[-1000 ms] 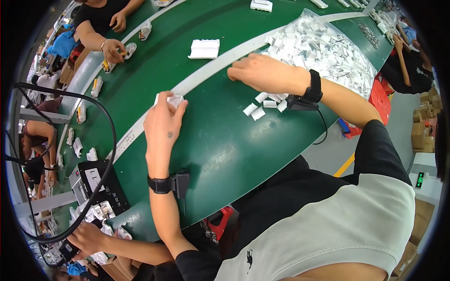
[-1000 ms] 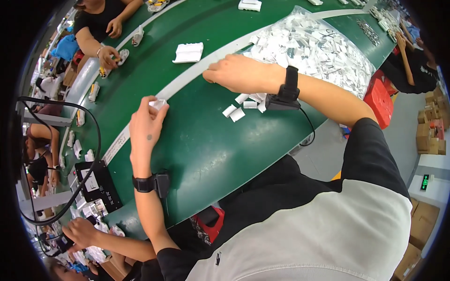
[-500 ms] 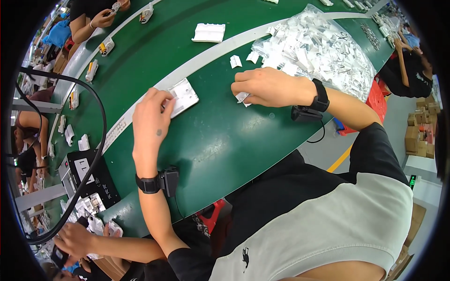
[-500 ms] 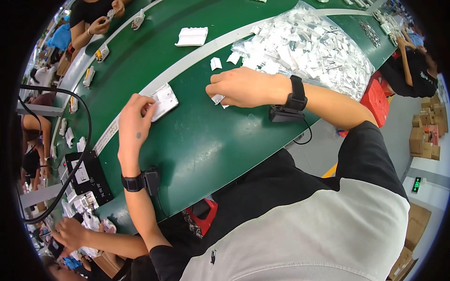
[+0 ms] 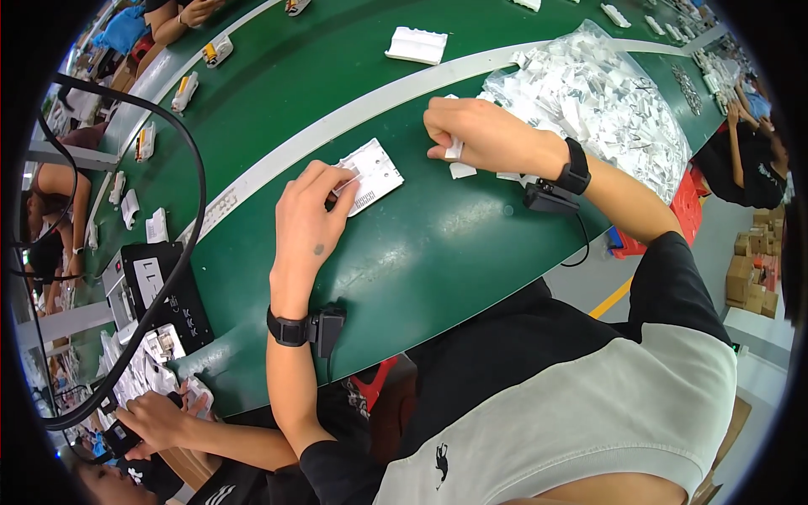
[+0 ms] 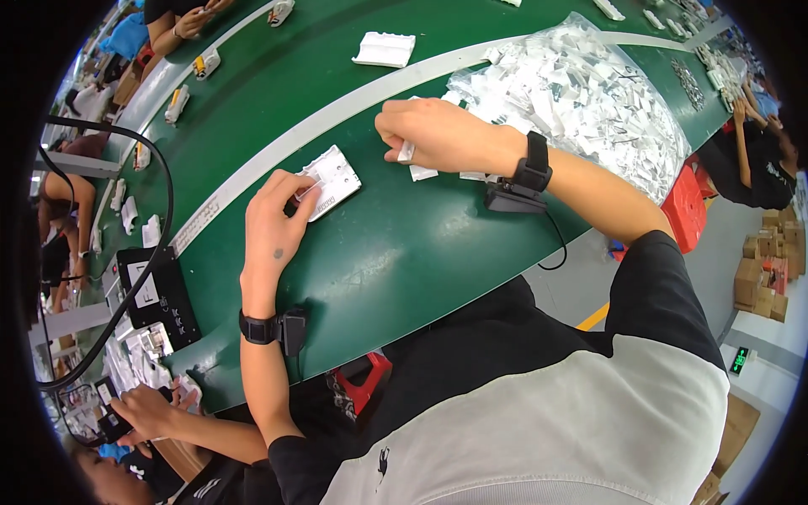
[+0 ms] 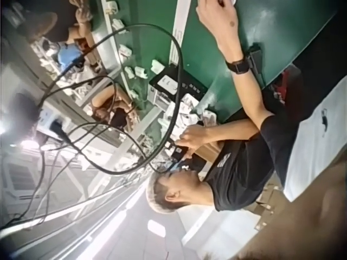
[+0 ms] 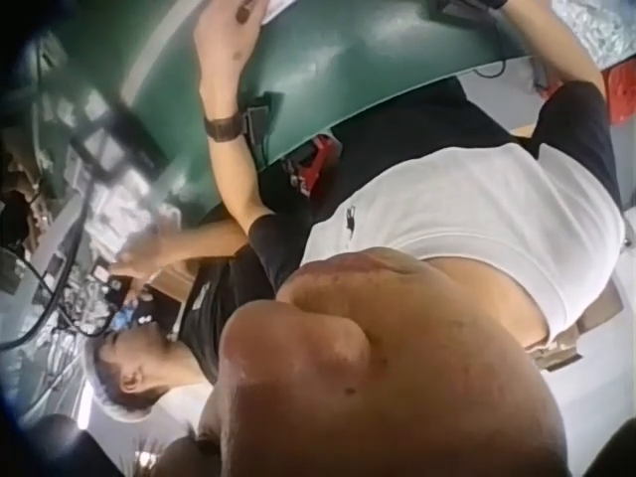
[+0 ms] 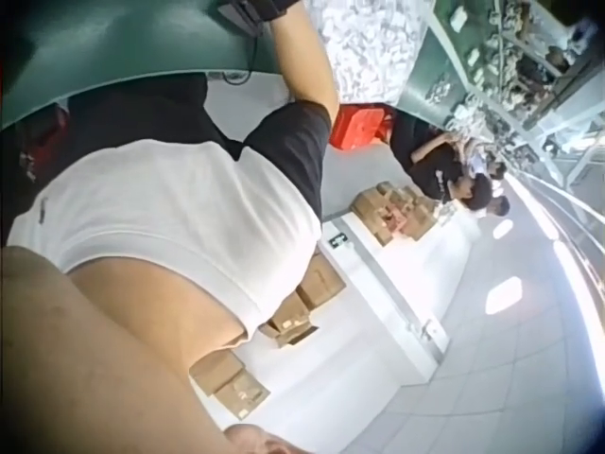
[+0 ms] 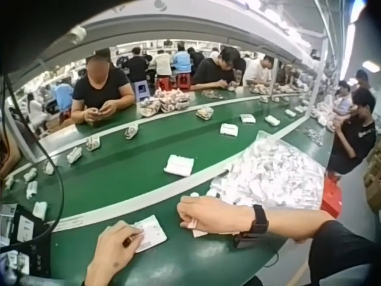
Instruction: The person picks up a white plastic housing and a small white component by hand, fits the component into the housing, and places the assembled unit onto a conveyor belt. This process is repeated for additional housings and components.
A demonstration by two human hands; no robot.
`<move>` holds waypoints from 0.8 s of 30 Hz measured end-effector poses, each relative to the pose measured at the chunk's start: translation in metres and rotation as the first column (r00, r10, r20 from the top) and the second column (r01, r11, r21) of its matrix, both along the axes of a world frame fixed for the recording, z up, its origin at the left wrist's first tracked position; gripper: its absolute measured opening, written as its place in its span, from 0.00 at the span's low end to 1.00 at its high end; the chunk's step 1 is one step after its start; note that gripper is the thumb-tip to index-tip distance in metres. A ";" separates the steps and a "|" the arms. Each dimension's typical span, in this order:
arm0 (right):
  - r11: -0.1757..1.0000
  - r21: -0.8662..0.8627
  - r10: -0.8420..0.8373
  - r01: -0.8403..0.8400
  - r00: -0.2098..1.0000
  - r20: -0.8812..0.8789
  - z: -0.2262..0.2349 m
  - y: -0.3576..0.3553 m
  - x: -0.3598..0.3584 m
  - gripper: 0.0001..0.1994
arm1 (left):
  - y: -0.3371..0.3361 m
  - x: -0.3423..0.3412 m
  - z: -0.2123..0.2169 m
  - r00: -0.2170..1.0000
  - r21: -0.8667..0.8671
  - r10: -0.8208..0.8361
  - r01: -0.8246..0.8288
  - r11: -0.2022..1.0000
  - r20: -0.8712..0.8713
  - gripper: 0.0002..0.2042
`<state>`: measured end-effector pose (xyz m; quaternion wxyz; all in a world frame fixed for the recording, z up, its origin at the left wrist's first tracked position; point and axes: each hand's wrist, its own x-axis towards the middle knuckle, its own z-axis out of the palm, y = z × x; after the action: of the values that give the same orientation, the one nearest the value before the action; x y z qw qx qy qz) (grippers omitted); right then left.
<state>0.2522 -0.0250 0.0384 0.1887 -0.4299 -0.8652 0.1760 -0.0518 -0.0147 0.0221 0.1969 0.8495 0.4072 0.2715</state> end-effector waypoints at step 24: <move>0.998 0.025 0.051 -0.049 0.996 -0.074 -0.014 0.035 -0.030 0.07 | 0.007 -0.011 -0.017 0.988 0.085 -0.114 0.105 0.991 0.102 0.05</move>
<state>0.2226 0.0104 0.0245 0.2213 -0.3990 -0.8701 0.1864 -0.0626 -0.0078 0.0052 0.1991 0.8621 0.3378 0.3210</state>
